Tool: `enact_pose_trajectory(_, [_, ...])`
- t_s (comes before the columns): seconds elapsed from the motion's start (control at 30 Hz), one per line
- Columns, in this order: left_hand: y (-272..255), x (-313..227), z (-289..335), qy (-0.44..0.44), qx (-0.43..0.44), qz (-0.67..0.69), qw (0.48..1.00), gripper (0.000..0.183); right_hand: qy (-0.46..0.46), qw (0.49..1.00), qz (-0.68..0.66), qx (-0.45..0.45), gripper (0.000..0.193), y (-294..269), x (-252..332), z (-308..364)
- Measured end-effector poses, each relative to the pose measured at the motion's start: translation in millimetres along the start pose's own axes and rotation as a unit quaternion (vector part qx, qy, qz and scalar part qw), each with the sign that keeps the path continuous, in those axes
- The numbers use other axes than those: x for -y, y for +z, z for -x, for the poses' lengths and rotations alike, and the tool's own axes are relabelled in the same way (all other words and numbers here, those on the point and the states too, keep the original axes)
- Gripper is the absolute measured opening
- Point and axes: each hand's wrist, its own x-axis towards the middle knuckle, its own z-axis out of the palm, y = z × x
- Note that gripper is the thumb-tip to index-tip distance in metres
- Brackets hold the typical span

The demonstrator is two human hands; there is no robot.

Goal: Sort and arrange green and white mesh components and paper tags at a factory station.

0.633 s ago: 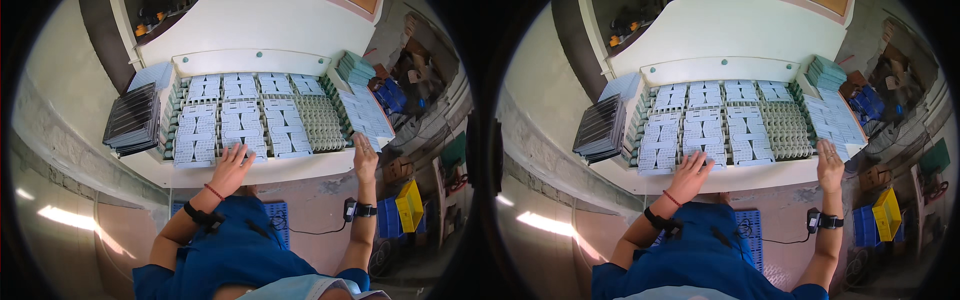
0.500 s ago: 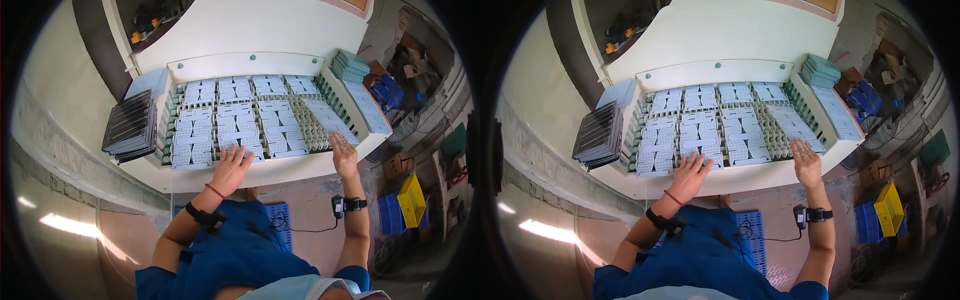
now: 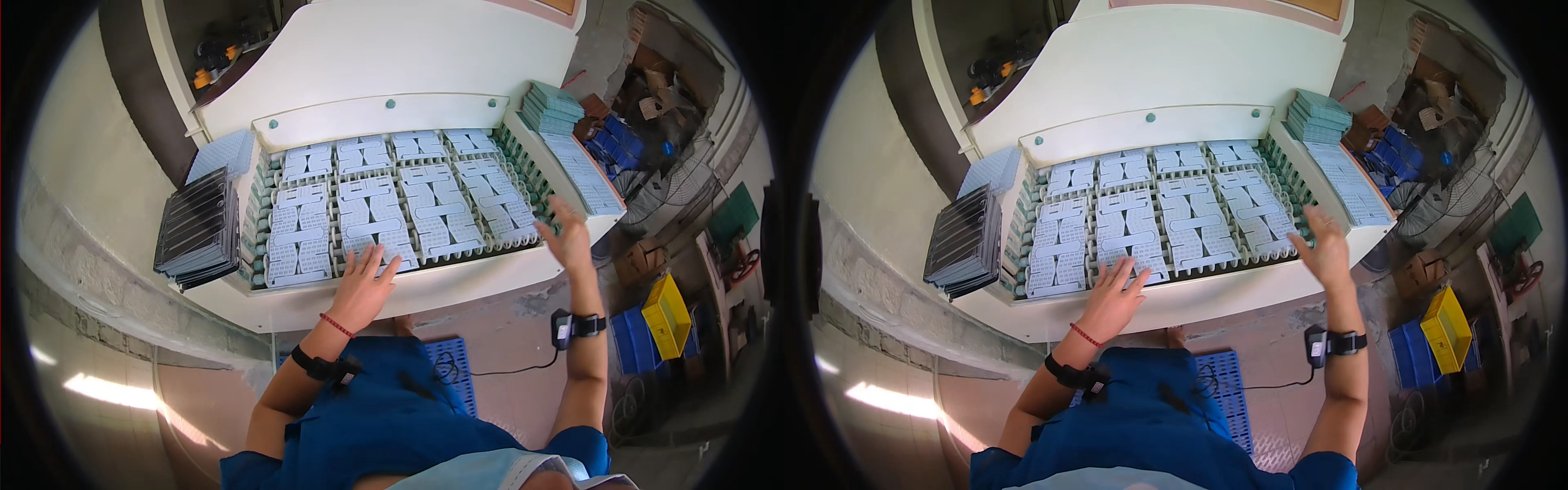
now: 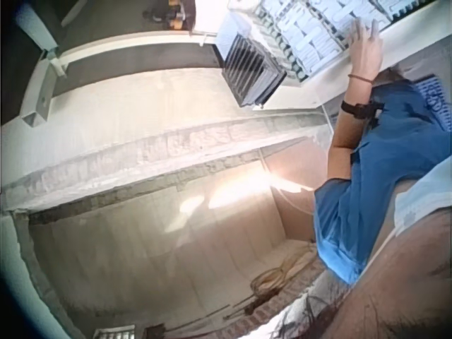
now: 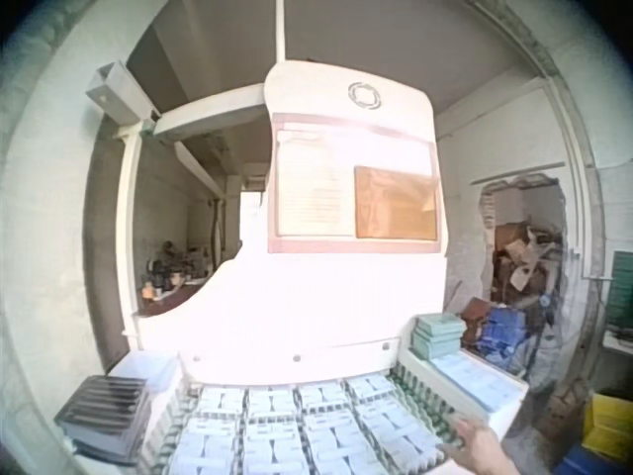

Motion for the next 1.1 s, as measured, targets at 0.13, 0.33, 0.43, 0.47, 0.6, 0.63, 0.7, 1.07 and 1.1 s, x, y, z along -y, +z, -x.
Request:
enact_pose_trajectory(0.13, [-14,-6,8,0.011,-0.015,0.01,1.0,0.047,0.117,0.98,0.16,0.022,0.095,-45,-101,-34])
enact_pose_trajectory(0.33, [-16,-15,22,0.01,-0.002,0.036,0.999,0.047,0.331,0.89,-0.002,0.315,0.137,-35,-208,-55])
enact_pose_trajectory(0.43, [-21,-13,29,0.002,0.003,0.039,0.999,0.046,0.336,0.873,0.025,0.352,0.134,-38,-197,-72])
enact_pose_trajectory(0.47, [-23,-13,32,0.0,0.001,0.043,0.999,0.046,0.333,0.878,0.044,0.34,0.13,-41,-185,-75])
enact_pose_trajectory(0.6, [-26,-11,41,-0.013,-0.006,0.06,0.998,0.044,0.337,0.88,0.139,0.304,0.125,-34,-167,-69])
enact_pose_trajectory(0.63, [-27,-10,43,-0.003,-0.012,0.06,0.998,0.044,0.344,0.871,0.159,0.313,0.122,-36,-162,-67])
enact_pose_trajectory(0.7, [-28,-9,48,0.007,-0.019,0.062,0.998,0.043,0.357,0.851,0.2,0.329,0.118,-42,-150,-63])
enact_pose_trajectory(1.07, [-40,-26,56,-0.043,-0.09,0.276,0.956,0.04,0.133,0.99,-0.051,0.009,0.112,-8,0,20])
enact_pose_trajectory(1.1, [-39,-29,55,-0.066,-0.081,0.372,0.922,0.04,0.126,0.967,-0.219,0.02,0.11,4,18,28])
